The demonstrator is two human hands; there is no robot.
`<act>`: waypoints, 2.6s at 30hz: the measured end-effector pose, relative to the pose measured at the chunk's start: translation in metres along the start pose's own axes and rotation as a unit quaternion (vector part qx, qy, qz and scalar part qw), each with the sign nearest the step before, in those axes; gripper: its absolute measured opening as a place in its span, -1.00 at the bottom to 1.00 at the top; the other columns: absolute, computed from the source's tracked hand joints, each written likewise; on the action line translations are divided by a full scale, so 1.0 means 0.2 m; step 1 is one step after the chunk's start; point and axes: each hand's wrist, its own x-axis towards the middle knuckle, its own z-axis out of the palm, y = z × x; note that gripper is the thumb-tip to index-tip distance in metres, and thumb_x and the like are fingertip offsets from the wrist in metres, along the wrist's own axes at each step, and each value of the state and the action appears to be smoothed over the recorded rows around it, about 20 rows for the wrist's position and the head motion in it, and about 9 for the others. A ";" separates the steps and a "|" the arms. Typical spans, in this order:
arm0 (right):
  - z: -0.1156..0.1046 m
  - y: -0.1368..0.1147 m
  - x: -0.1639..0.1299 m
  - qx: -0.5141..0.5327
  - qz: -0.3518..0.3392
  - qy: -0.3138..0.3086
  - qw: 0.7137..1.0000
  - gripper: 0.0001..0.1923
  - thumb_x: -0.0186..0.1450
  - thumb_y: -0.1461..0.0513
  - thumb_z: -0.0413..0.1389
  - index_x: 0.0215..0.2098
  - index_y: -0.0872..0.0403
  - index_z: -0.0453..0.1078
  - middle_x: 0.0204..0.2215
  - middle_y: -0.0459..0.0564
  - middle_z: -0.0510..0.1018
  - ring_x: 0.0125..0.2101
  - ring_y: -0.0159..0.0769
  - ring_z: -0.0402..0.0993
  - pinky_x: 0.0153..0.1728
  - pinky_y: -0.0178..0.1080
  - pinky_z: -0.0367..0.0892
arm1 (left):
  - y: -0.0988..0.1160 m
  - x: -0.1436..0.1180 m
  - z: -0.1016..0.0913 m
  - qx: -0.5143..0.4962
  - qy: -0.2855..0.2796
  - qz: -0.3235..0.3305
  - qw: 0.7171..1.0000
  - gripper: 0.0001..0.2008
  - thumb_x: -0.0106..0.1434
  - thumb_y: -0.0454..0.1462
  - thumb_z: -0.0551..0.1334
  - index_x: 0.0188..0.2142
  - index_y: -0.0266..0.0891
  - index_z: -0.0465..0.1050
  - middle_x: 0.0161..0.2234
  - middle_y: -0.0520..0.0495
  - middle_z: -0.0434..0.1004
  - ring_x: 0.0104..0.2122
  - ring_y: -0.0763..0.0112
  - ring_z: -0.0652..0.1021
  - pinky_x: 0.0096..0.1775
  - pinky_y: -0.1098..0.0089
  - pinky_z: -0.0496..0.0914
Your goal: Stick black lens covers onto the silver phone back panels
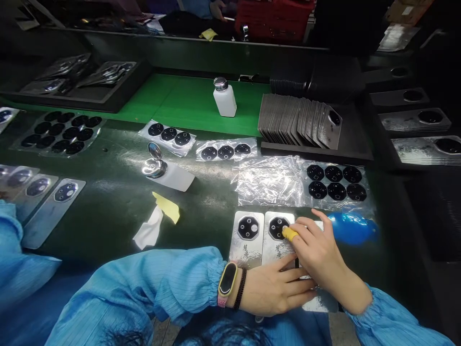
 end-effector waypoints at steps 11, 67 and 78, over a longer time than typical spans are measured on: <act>-0.01 0.00 -0.01 0.002 0.028 -0.004 1.000 -0.74 0.44 0.41 -0.10 -0.30 0.05 0.34 -0.44 -0.09 0.56 -0.30 -0.22 0.49 -0.01 0.00 0.24 | -0.01 0.00 0.00 -0.044 0.037 0.002 0.998 -0.55 0.43 -0.40 -0.10 0.02 -0.14 0.52 0.07 0.03 0.54 0.10 0.32 0.46 0.19 0.14 0.33; -0.03 0.06 -0.18 -0.069 0.058 -0.070 0.993 -0.56 0.36 0.52 -0.16 -0.52 0.12 0.41 -0.52 -0.06 0.46 -0.23 -0.23 0.45 0.17 0.09 0.11 | 0.02 -0.03 0.00 -0.024 0.057 -0.027 0.998 -0.69 0.41 -0.35 0.06 0.00 -0.09 0.53 0.09 0.11 0.52 0.08 0.36 0.47 0.10 0.23 0.44; -0.05 0.05 -0.18 -0.085 0.055 -0.069 0.992 -0.54 0.38 0.51 -0.19 -0.51 0.10 0.40 -0.50 -0.06 0.50 -0.22 -0.24 0.46 0.14 0.12 0.18 | 0.01 -0.03 -0.02 -0.026 0.050 -0.028 0.998 -0.66 0.45 -0.36 0.00 0.01 -0.11 0.51 0.08 0.14 0.53 0.09 0.36 0.46 0.10 0.24 0.42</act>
